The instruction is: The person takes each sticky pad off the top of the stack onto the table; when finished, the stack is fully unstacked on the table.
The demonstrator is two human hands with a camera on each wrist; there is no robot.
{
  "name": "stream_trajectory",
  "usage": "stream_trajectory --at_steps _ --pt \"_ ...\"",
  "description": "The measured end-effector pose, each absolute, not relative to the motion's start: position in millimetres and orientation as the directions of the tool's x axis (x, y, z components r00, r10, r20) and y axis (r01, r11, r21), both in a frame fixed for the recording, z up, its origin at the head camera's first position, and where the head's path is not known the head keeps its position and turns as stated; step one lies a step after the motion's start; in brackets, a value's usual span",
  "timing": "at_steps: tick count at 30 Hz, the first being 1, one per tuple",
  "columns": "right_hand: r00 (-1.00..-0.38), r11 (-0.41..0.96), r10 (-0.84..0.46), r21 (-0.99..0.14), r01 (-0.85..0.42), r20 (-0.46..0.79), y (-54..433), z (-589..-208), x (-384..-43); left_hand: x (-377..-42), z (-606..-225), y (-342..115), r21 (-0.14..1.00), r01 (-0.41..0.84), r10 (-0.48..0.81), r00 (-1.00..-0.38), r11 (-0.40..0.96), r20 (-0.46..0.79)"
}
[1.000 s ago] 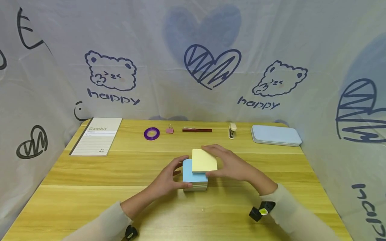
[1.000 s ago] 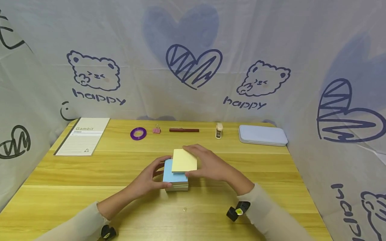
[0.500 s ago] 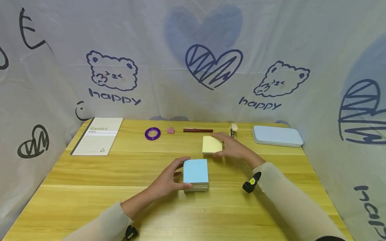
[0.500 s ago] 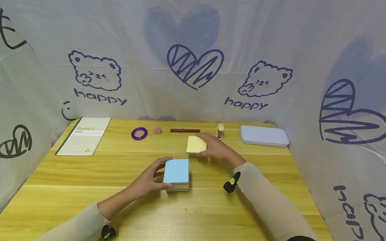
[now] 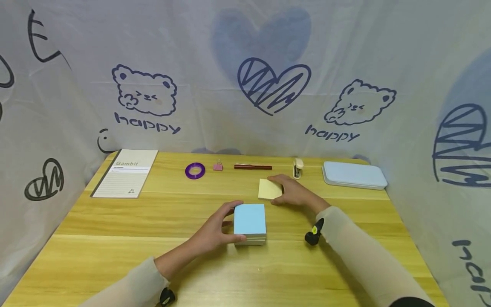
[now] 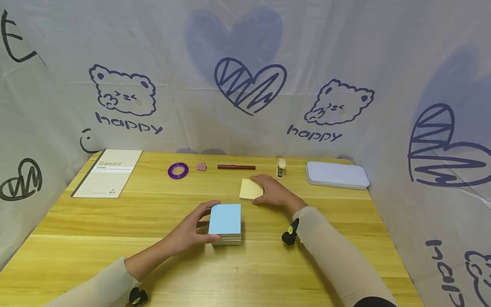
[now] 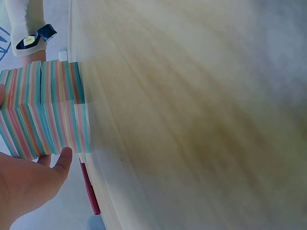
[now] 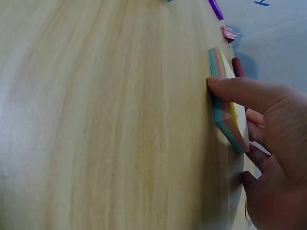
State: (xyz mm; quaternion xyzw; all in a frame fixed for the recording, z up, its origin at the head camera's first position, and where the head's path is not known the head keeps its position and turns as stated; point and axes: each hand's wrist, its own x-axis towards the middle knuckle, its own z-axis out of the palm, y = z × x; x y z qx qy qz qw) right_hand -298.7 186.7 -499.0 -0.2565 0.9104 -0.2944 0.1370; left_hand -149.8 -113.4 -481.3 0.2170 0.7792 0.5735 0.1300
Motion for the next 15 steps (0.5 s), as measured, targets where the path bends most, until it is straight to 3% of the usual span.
stream_trajectory --at_steps 8,15 --pt "-0.822 0.710 -0.558 -0.578 -0.402 -0.113 186.6 -491.3 -294.4 -149.8 -481.7 -112.6 0.951 0.194 0.493 -0.869 0.242 0.052" --pt "-0.792 0.657 -0.608 -0.596 -0.461 -0.057 178.6 -449.0 -268.9 -149.4 -478.6 -112.9 0.953 0.181 0.490 -0.871 0.244 0.040"
